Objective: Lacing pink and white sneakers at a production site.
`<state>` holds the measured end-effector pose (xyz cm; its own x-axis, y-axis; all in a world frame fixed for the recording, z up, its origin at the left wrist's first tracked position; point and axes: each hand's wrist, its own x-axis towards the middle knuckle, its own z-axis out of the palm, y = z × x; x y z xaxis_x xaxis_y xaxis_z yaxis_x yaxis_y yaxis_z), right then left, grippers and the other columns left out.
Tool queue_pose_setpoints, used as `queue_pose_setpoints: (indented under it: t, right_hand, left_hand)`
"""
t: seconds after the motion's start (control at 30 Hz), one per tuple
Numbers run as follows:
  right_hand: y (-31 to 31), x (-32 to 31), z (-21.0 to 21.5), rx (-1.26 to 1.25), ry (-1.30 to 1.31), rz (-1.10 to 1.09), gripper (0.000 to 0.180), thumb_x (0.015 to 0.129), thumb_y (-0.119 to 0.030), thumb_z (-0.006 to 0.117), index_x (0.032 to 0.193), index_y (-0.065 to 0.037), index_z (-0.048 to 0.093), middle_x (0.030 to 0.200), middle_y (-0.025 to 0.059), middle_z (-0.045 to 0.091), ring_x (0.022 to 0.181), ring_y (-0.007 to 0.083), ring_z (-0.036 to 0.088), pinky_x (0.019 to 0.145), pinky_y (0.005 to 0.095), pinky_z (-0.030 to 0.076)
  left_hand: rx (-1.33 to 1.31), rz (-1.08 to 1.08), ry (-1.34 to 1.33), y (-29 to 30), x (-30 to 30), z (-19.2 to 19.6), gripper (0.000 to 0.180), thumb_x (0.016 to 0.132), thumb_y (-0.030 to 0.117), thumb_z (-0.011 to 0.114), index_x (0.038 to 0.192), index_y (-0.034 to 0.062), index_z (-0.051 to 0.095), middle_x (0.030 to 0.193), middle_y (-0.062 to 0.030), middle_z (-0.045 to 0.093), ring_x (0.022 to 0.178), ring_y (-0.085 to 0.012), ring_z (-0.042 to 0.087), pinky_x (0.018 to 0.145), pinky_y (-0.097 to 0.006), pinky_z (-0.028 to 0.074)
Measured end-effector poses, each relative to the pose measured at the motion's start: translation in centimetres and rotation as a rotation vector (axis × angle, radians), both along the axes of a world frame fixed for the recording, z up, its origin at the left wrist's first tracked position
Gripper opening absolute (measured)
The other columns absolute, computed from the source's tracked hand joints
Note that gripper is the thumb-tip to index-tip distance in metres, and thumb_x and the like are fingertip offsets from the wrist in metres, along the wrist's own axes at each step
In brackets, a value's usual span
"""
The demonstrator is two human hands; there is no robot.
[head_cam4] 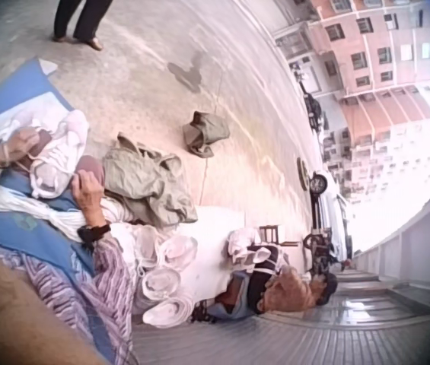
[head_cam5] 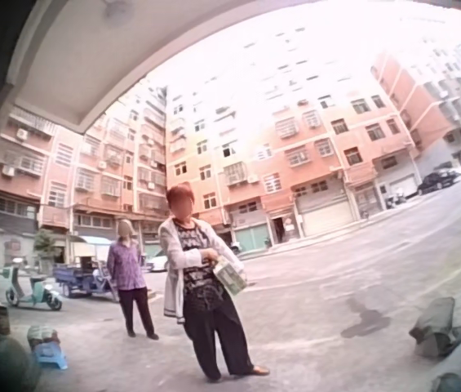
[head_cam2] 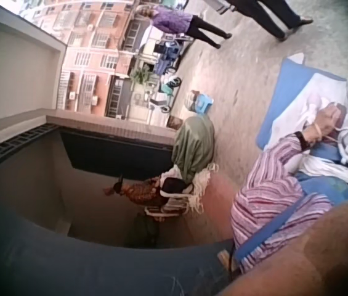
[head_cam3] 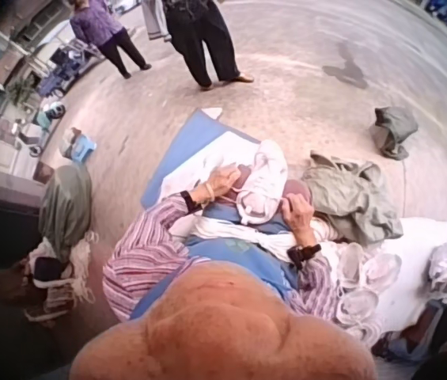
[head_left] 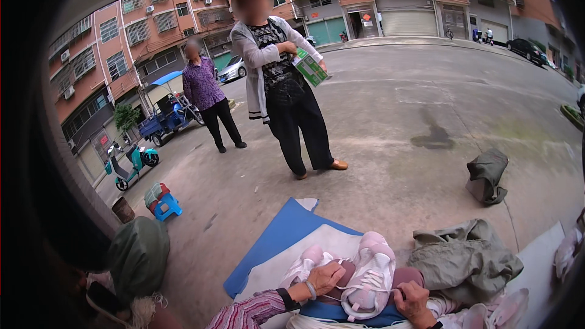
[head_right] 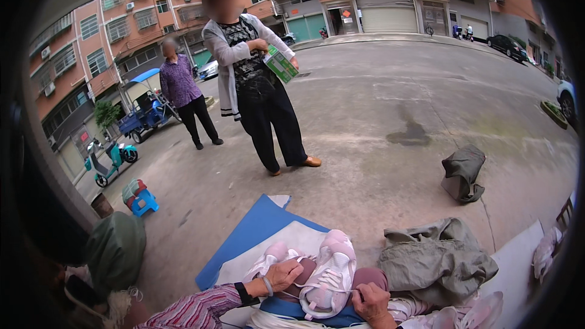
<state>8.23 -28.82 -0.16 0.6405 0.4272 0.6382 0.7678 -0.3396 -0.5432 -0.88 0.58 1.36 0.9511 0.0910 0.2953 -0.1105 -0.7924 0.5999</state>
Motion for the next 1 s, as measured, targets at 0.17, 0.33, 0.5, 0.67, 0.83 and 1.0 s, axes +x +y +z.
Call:
queue_pose_setpoints:
  t: [0.17,0.33,0.5,0.67,0.83,1.0]
  right_hand:
    - [-0.8,-0.3,1.7,-0.066,0.088,0.04,0.006,0.079,-0.01,0.071,0.081,-0.006,0.067,0.068,0.0113,0.061,0.059,0.0304,0.062,0.055,0.0388,0.05]
    - [-1.1,-0.9,3.8,-0.075,0.147,0.03,0.005,0.082,-0.012,0.07,0.085,-0.009,0.067,0.07,0.0088,0.062,0.06,0.0287,0.063,0.054,0.0389,0.05]
    - [-0.7,-1.3,6.5,-0.154,0.13,0.061,0.006,0.083,-0.012,0.069,0.087,-0.009,0.065,0.072,0.0095,0.062,0.062,0.0293,0.064,0.056,0.039,0.05]
    - [-1.2,-0.5,9.8,-0.123,0.317,-0.014,0.008,0.083,-0.012,0.069,0.086,-0.006,0.065,0.075,0.0119,0.065,0.064,0.0304,0.065,0.058,0.0375,0.052]
    - [-0.6,-2.2,8.1,-0.331,0.427,0.19,0.015,0.085,-0.018,0.069,0.088,-0.004,0.068,0.077,0.0149,0.068,0.07,0.0337,0.068,0.064,0.0401,0.054]
    - [0.1,-2.2,6.4,-0.435,0.415,0.213,0.02,0.087,-0.024,0.066,0.088,-0.004,0.068,0.078,0.0159,0.068,0.072,0.0348,0.068,0.066,0.0426,0.053]
  left_hand:
    - [-0.25,0.038,0.045,-0.3,-1.7,2.1,0.024,0.101,0.015,0.048,0.115,0.0022,0.063,0.091,-0.0109,0.069,0.068,-0.0218,0.065,0.066,-0.035,0.053]
    - [-0.468,0.136,0.074,-0.5,-2.6,5.3,0.031,0.101,0.013,0.047,0.127,-0.0006,0.057,0.095,-0.0066,0.071,0.065,-0.0141,0.062,0.064,-0.028,0.054]
    - [-0.98,0.115,0.392,1.2,-3.8,4.3,0.031,0.099,0.014,0.058,0.126,-0.0004,0.054,0.099,-0.0078,0.071,0.061,-0.0097,0.062,0.058,-0.022,0.055]
    - [-1.276,0.044,0.303,0.9,-3.9,5.6,0.031,0.098,0.006,0.058,0.127,-0.0032,0.051,0.096,-0.0119,0.069,0.068,-0.0141,0.068,0.063,-0.025,0.059]
    - [-1.332,-0.036,0.498,0.0,-4.5,3.6,0.029,0.099,0.009,0.059,0.124,-0.0037,0.053,0.103,-0.0129,0.068,0.075,-0.0128,0.067,0.059,-0.023,0.056]
    - [-1.258,0.009,0.594,1.1,-4.8,1.4,0.027,0.097,0.011,0.062,0.119,-0.0027,0.055,0.096,-0.011,0.07,0.055,-0.0075,0.059,0.044,-0.019,0.047]
